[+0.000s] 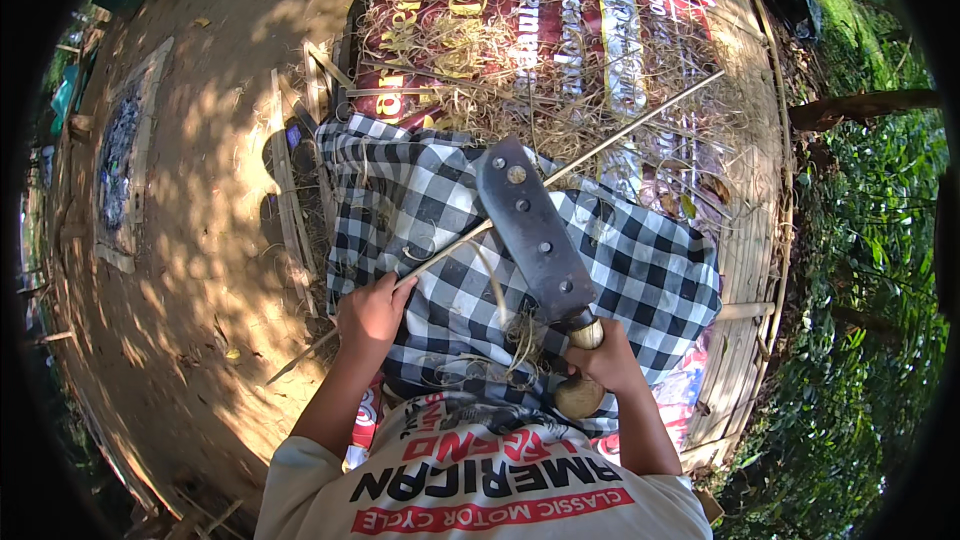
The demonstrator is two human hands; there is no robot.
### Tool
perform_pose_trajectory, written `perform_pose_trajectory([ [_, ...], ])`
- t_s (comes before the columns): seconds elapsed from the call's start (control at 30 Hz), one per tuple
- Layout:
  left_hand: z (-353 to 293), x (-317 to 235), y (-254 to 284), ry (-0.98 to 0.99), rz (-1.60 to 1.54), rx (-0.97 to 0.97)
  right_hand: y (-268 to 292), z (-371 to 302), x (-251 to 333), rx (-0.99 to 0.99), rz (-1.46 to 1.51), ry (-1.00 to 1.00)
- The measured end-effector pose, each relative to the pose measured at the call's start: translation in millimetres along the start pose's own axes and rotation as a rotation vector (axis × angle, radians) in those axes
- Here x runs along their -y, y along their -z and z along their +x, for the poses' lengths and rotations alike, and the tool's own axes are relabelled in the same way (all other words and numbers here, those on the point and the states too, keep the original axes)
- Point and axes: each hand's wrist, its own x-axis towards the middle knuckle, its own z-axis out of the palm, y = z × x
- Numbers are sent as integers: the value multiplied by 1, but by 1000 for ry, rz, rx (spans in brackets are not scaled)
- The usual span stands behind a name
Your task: The person uses a large knife to shave thin strips from a bamboo pole, holding the pole with one hand and scraping the blade along its length.
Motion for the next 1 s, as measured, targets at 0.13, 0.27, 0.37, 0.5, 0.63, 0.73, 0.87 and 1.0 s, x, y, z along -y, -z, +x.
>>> perform_pose_trajectory([
  [0.13, 1, -3, -4, -34, -28, -33, -9, -7, -11, 32, -146, 91],
  [0.27, 0, -8, 5, -23, -58, -34, -9, -10, -3, 9, -138, 19],
  [0.37, 2, -21, 9, 20, -95, 2, -13, 2, -21, -51, -15, 56],
  [0.5, 5, -23, 12, 60, -222, 31, -12, -8, -16, -16, -225, 222],
  [0.63, 12, -16, 24, 108, -471, 212, -7, -1, -17, -139, -18, 143],
  [0.73, 25, 2, 28, 143, -796, 450, 5, 5, -14, -257, 117, 192],
  [0.87, 43, 18, 41, 336, -803, 596, 14, 4, -4, -385, 225, 257],
  [1.0, 51, 21, 40, 208, -555, 463, 20, 11, 2, -417, 249, 275],
])
